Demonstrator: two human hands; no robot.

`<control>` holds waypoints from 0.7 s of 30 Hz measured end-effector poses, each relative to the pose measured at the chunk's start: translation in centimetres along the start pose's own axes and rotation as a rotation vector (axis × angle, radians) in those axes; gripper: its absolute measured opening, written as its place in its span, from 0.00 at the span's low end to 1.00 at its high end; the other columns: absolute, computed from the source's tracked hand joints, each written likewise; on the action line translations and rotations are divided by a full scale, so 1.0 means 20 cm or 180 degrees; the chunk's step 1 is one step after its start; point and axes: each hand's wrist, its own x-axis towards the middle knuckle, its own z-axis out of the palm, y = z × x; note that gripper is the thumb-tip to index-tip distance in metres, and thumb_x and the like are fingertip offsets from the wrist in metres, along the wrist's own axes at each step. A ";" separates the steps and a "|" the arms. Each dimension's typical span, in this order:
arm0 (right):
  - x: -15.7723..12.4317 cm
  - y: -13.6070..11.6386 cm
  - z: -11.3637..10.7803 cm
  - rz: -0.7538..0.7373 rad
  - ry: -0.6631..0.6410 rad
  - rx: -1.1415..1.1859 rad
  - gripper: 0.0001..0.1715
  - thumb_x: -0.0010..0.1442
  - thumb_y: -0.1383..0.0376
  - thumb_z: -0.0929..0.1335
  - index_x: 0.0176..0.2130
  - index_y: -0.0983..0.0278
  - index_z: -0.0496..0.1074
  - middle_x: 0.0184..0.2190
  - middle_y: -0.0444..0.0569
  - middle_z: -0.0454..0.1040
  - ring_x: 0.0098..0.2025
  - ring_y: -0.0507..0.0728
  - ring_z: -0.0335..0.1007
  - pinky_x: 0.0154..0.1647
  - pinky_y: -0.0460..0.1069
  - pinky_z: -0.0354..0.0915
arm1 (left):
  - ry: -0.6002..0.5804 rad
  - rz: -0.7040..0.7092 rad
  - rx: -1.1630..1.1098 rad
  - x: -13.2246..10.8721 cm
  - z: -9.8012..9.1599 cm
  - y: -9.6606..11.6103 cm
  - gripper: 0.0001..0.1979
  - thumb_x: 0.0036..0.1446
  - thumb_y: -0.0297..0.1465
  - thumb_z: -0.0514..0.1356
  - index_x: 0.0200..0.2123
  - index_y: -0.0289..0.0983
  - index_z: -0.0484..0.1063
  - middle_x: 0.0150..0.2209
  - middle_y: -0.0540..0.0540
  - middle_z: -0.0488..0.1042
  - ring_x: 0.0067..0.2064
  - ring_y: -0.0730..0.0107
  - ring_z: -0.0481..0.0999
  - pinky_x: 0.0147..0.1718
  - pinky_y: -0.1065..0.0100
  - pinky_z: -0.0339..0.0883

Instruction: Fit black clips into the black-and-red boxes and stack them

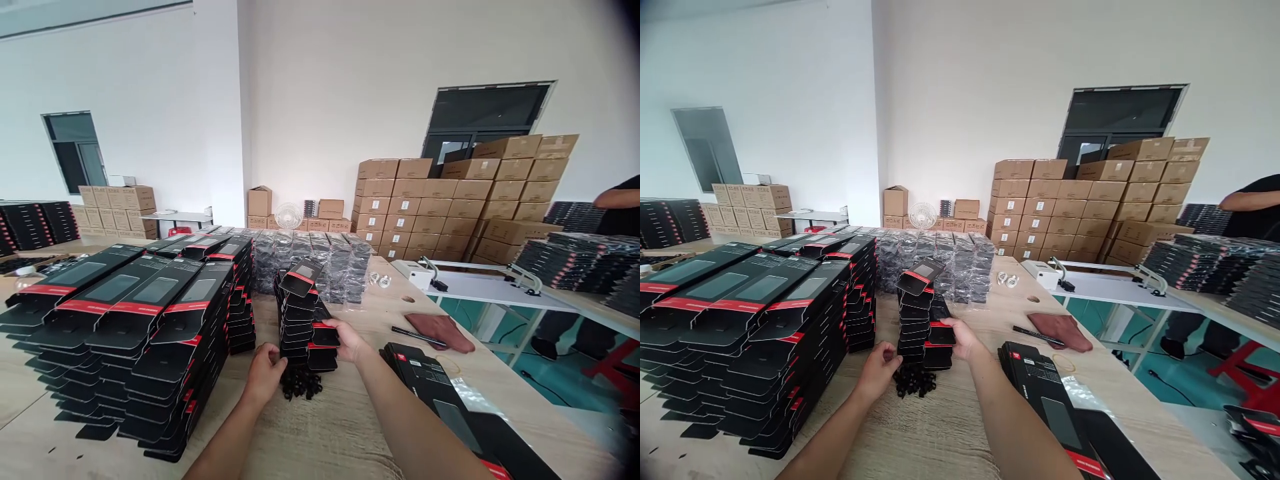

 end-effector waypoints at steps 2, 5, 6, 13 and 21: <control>0.01 0.01 0.05 0.0000 -0.0032 0.0036 0.09 0.54 0.65 0.65 0.35 0.66 0.73 0.28 0.51 0.78 0.32 0.57 0.75 0.39 0.53 0.70 | 0.0110 -0.0073 -0.0002 -0.03 -0.02 0.00 0.12 0.46 0.33 0.60 0.36 0.36 0.69 0.40 0.42 0.72 0.43 0.60 0.72 0.42 0.63 0.64; 0.04 0.03 0.14 0.0001 -0.0101 0.0078 0.08 0.55 0.66 0.65 0.34 0.66 0.72 0.28 0.50 0.78 0.32 0.57 0.75 0.39 0.53 0.70 | 0.0222 -0.0179 -0.0018 -0.07 -0.05 -0.01 0.15 0.48 0.33 0.59 0.40 0.36 0.67 0.44 0.40 0.71 0.45 0.61 0.71 0.43 0.64 0.64; 0.04 0.03 0.17 0.0003 -0.0132 0.0088 0.07 0.55 0.66 0.65 0.34 0.66 0.72 0.28 0.50 0.78 0.32 0.57 0.75 0.40 0.53 0.70 | 0.0233 -0.0210 -0.0018 -0.09 -0.06 -0.01 0.15 0.48 0.33 0.58 0.40 0.36 0.67 0.43 0.41 0.71 0.44 0.62 0.71 0.43 0.65 0.64; 0.10 0.06 0.34 0.0036 -0.0284 0.0129 0.06 0.54 0.68 0.65 0.31 0.67 0.71 0.27 0.51 0.77 0.30 0.58 0.75 0.40 0.55 0.71 | 0.0271 -0.0310 0.0119 -0.17 -0.12 0.01 0.14 0.49 0.33 0.58 0.40 0.36 0.67 0.43 0.40 0.70 0.37 0.64 0.70 0.40 0.64 0.63; 0.10 0.08 0.37 -0.0191 -0.0113 0.0041 0.09 0.54 0.66 0.66 0.37 0.66 0.71 0.29 0.52 0.78 0.32 0.60 0.76 0.38 0.57 0.71 | 0.0407 -0.0298 0.0041 -0.14 -0.12 -0.02 0.25 0.49 0.32 0.58 0.52 0.31 0.63 0.53 0.35 0.65 0.54 0.57 0.66 0.52 0.62 0.59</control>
